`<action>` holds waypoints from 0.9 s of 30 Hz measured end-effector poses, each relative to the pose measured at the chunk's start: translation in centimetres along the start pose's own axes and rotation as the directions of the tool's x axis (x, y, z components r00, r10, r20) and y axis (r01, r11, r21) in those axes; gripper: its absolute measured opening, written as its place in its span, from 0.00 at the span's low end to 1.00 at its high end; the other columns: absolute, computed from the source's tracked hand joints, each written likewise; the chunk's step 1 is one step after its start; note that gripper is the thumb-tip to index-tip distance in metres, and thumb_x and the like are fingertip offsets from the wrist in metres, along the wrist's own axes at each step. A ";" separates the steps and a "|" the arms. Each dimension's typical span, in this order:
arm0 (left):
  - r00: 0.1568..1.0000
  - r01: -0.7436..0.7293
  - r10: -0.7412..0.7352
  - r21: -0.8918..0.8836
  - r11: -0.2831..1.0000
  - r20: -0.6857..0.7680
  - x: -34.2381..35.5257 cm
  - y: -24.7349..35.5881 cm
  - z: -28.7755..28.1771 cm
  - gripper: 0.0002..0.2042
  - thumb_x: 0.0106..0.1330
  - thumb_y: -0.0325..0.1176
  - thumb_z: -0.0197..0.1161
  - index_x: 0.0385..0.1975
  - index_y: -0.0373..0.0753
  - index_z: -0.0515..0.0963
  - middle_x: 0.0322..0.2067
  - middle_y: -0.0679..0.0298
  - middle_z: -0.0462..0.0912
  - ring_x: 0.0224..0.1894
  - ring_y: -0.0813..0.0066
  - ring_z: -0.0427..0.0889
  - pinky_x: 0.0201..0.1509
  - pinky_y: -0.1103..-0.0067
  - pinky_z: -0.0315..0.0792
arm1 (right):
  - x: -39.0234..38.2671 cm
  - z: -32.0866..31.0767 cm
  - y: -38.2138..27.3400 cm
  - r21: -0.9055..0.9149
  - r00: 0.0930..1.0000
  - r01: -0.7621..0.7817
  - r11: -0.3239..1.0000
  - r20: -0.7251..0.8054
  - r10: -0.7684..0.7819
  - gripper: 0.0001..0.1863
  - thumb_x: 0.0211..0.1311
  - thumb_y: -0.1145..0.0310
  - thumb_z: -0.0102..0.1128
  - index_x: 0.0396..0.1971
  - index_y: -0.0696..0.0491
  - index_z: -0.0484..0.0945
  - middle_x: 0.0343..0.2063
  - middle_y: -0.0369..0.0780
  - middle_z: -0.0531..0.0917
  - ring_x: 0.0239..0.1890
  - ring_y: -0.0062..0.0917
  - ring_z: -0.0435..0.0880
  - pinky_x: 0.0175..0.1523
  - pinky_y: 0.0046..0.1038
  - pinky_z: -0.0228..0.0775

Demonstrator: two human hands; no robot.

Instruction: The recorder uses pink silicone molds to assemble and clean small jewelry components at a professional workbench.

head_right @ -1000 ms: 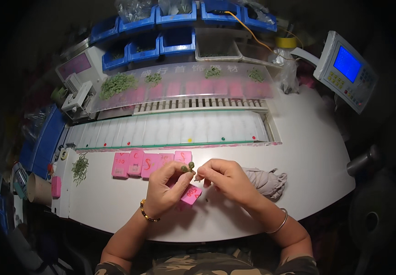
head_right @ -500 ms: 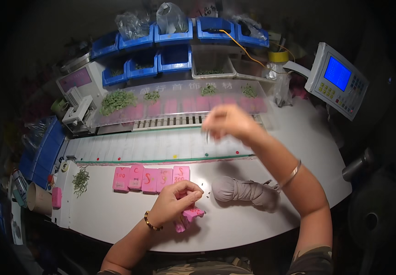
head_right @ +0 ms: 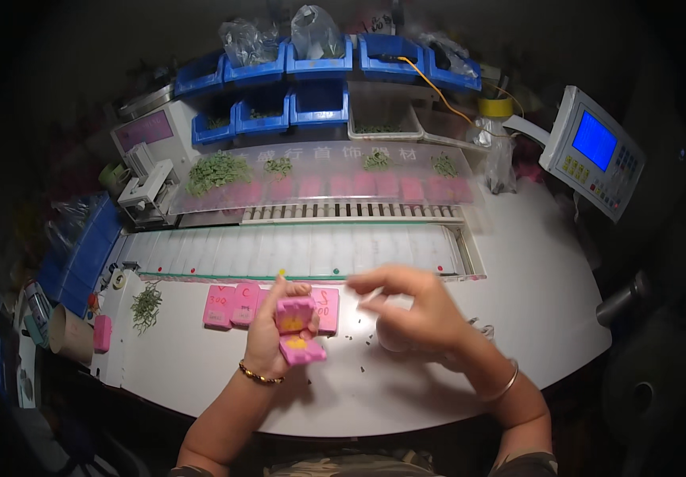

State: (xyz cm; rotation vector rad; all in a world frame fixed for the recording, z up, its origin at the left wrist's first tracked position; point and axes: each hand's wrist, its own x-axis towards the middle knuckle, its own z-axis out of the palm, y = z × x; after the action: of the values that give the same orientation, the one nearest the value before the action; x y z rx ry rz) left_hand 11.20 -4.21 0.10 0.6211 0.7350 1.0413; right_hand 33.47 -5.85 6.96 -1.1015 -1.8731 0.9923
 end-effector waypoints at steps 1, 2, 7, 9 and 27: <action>1.000 0.015 -0.011 -0.143 0.990 0.028 0.5 -0.1 0.4 0.20 0.72 0.52 0.48 0.37 0.38 0.74 0.23 0.65 0.77 0.21 0.78 0.77 0.25 0.82 0.72 | -1.4 0.9 0.3 -0.029 0.982 0.165 0.986 0.095 -0.161 0.20 0.55 0.72 0.67 0.50 0.56 0.79 0.46 0.41 0.83 0.47 0.26 0.81 0.48 0.27 0.73; 0.999 0.023 -0.012 -0.277 0.961 0.041 0.4 0.0 0.7 0.21 0.72 0.53 0.48 0.36 0.39 0.74 0.23 0.65 0.77 0.20 0.79 0.76 0.24 0.83 0.71 | -2.2 2.3 -1.0 -0.036 0.958 0.254 0.966 0.147 -0.247 0.23 0.54 0.72 0.68 0.52 0.55 0.77 0.46 0.41 0.82 0.47 0.33 0.80 0.51 0.30 0.72; 0.997 -0.031 0.040 -0.132 0.991 0.068 -0.7 -2.6 3.6 0.25 0.69 0.54 0.54 0.48 0.35 0.74 0.37 0.60 0.80 0.40 0.72 0.81 0.48 0.76 0.77 | -3.3 6.3 0.8 -0.331 0.893 0.425 0.842 0.002 -0.450 0.25 0.42 0.81 0.63 0.46 0.55 0.77 0.42 0.40 0.83 0.44 0.39 0.80 0.52 0.35 0.72; 0.995 0.000 0.016 -0.159 0.987 0.097 -1.3 -2.6 3.6 0.26 0.68 0.55 0.55 0.46 0.34 0.74 0.38 0.59 0.80 0.42 0.73 0.80 0.49 0.76 0.76 | -3.4 6.2 1.1 -0.342 0.888 0.427 0.837 -0.019 -0.460 0.24 0.43 0.81 0.62 0.45 0.55 0.78 0.41 0.39 0.83 0.42 0.38 0.80 0.49 0.35 0.73; 0.983 0.081 -0.077 -0.015 0.997 0.168 -2.4 -1.3 1.8 0.33 0.74 0.58 0.30 0.46 0.30 0.72 0.24 0.58 0.79 0.15 0.72 0.73 0.19 0.75 0.74 | -8.2 4.8 2.5 -0.833 0.835 0.435 0.342 0.231 -0.500 0.22 0.60 0.66 0.55 0.56 0.43 0.74 0.60 0.37 0.74 0.61 0.27 0.73 0.68 0.39 0.54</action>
State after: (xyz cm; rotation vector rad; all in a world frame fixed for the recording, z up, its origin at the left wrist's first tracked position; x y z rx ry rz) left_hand 12.53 -7.14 0.77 0.6471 0.5953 0.9107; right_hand 33.12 -13.62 0.99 -0.9344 -2.4859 -0.4569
